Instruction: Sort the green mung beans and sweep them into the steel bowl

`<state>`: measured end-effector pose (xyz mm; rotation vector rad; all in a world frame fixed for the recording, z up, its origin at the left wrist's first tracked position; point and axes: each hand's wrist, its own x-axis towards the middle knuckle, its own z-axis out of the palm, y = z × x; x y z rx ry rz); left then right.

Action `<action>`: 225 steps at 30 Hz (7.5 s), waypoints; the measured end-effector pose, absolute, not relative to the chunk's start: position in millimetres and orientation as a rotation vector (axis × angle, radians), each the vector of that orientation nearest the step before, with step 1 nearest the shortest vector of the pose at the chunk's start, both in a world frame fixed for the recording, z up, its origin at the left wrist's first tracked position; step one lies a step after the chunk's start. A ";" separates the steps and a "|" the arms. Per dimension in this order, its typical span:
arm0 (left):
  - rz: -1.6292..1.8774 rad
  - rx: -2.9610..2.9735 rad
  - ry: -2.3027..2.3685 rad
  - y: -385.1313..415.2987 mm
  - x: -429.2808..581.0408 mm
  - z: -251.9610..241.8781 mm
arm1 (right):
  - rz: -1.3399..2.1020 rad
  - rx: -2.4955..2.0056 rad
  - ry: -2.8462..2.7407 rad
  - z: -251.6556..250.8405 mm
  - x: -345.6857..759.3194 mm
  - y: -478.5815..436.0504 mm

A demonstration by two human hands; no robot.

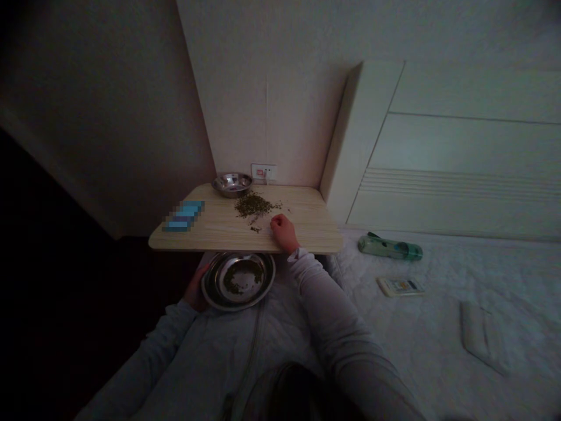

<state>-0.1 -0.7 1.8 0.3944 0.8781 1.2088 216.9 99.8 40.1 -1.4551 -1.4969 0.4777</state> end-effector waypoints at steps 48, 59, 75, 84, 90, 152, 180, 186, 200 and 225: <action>1.188 0.418 0.851 0.2 -0.3 3.9 | 0.479 -1.529 -1.631 43.0 215.5 92.8; 1.185 0.409 0.881 0.6 -1.2 2.8 | 0.512 -1.517 -1.664 45.0 215.2 90.7; 1.204 0.416 0.880 -1.5 1.5 8.4 | 0.520 -1.525 -1.650 45.2 215.5 90.8; 1.180 0.408 0.888 -0.5 -0.9 3.6 | 0.492 -1.535 -1.666 46.4 215.2 89.8; 1.187 0.410 0.843 -0.6 -0.6 3.4 | 0.521 -1.541 -1.665 46.2 215.6 89.4; 1.200 0.406 0.867 -2.1 1.9 7.1 | 0.694 -1.521 -1.634 52.1 187.5 49.8; 1.161 0.418 0.852 -1.5 0.8 7.1 | 0.280 -1.961 -1.590 56.9 273.6 98.5; 1.168 0.398 0.882 -1.5 0.4 6.1 | 0.286 -1.898 -1.487 56.0 276.5 111.5; 1.176 0.412 0.849 -1.3 0.7 6.4 | 0.492 -1.595 -1.583 52.1 254.3 86.4; 1.190 0.383 0.856 -3.3 2.7 11.4 | 0.479 -1.578 -1.580 47.2 255.5 88.3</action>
